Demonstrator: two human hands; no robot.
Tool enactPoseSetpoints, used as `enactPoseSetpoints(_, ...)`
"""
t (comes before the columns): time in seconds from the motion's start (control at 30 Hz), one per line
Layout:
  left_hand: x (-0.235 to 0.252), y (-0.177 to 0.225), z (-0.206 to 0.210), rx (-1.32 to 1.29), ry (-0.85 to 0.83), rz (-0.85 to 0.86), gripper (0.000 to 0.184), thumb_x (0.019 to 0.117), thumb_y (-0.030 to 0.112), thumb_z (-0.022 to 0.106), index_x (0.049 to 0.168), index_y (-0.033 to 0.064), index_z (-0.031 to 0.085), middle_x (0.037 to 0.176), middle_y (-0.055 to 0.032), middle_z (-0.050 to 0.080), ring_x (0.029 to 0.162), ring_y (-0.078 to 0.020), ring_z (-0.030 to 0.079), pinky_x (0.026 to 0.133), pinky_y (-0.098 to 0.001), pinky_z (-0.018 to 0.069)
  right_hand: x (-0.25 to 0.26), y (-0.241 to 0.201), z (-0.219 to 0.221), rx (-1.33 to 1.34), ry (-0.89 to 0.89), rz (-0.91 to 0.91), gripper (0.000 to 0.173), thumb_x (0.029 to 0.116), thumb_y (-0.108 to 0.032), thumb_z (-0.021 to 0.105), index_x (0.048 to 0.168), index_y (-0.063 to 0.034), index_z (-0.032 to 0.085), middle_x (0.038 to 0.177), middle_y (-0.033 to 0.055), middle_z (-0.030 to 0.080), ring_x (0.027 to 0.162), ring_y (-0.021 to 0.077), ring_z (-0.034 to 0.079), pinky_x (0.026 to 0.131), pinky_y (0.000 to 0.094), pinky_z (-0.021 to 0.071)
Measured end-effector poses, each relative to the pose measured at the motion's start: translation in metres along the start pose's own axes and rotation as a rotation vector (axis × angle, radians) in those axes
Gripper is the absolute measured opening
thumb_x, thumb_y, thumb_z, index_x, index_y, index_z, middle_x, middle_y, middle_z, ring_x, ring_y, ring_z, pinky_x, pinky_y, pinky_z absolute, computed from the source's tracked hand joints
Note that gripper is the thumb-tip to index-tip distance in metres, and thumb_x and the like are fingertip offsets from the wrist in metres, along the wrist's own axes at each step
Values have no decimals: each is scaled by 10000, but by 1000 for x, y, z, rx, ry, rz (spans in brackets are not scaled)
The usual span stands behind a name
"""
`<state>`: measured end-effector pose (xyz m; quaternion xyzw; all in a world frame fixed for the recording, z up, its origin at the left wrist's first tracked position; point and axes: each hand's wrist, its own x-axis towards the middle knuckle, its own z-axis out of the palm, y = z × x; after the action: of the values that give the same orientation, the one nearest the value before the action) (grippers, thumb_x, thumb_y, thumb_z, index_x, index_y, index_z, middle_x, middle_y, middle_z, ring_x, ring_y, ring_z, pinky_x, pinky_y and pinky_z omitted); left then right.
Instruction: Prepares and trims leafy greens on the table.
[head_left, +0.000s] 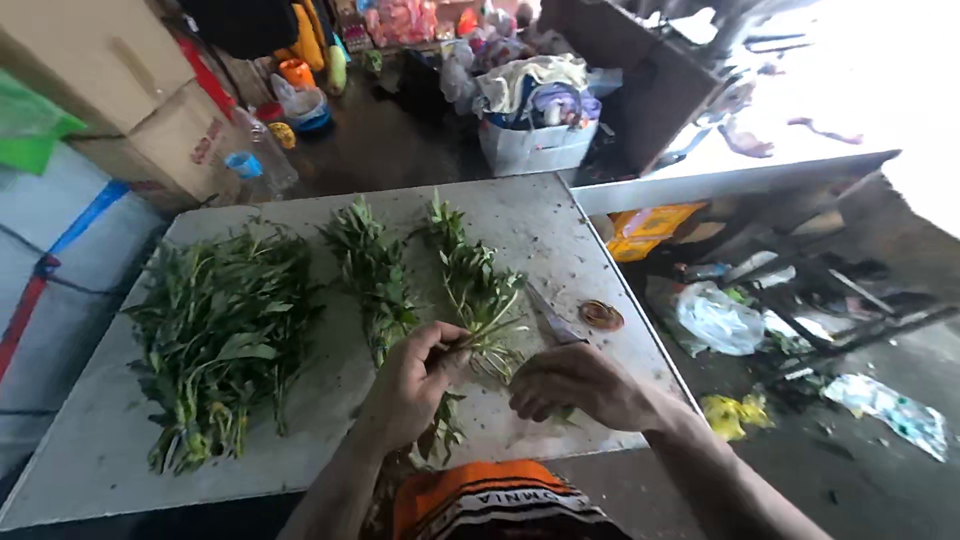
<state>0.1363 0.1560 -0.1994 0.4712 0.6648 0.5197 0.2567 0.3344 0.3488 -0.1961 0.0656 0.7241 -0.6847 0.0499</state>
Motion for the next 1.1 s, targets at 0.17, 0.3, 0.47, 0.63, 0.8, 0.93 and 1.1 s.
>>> enactPoseSetpoints(0.17,-2,-10,9,250,-23,-145,257,1029,280,594,1204,115,684,1038,-8,698,826,-44,653,771,-217,558,7,3,-1,-578,291,175,348,1068,-185,463,1354,-120,652,1032,69,755,830,190,750,743,417,639)
enactPoseSetpoints(0.3,-3,-5,16,191,-49,-123,266,1024,261,594,1230,105,656,1011,6,686,764,-29,636,711,-199,553,15,-13,-7,-858,491,82,371,1023,-271,600,1356,-128,676,911,119,754,750,259,720,744,496,596)
enactPoseSetpoints(0.47,-10,-14,20,-37,117,-19,272,1036,225,569,1234,50,631,950,12,679,734,-45,637,670,-208,563,20,-11,-19,-296,125,260,385,962,-217,723,1312,-65,665,1179,55,729,836,134,737,736,328,643)
enactPoseSetpoints(0.63,-8,-17,24,127,326,-186,294,1036,229,563,1272,67,632,1059,-26,697,749,-62,664,685,-235,582,32,37,53,-609,633,-220,738,880,-323,806,1478,2,521,1313,134,690,1065,165,735,871,331,634)
enactPoseSetpoints(0.8,-10,-11,13,266,118,-208,323,1039,214,561,1330,106,648,1125,-43,703,836,-66,674,777,-246,580,57,31,21,-987,491,-530,660,950,-290,718,1499,-8,482,1510,145,546,1457,296,452,1158,416,441)
enactPoseSetpoints(0.93,-15,-13,-5,12,-204,-91,291,1027,214,564,1263,59,634,1070,-2,695,928,-46,667,838,-241,576,62,19,-21,-866,206,-562,326,920,-170,745,1222,-55,701,1252,100,709,1238,203,647,1048,356,537)
enactPoseSetpoints(1.1,-8,-7,15,238,-115,-129,515,944,494,668,1230,68,619,993,-29,700,888,-97,677,799,-330,586,64,30,-4,-412,187,-380,268,887,-137,765,1124,-24,711,1032,30,750,922,25,703,859,230,593)
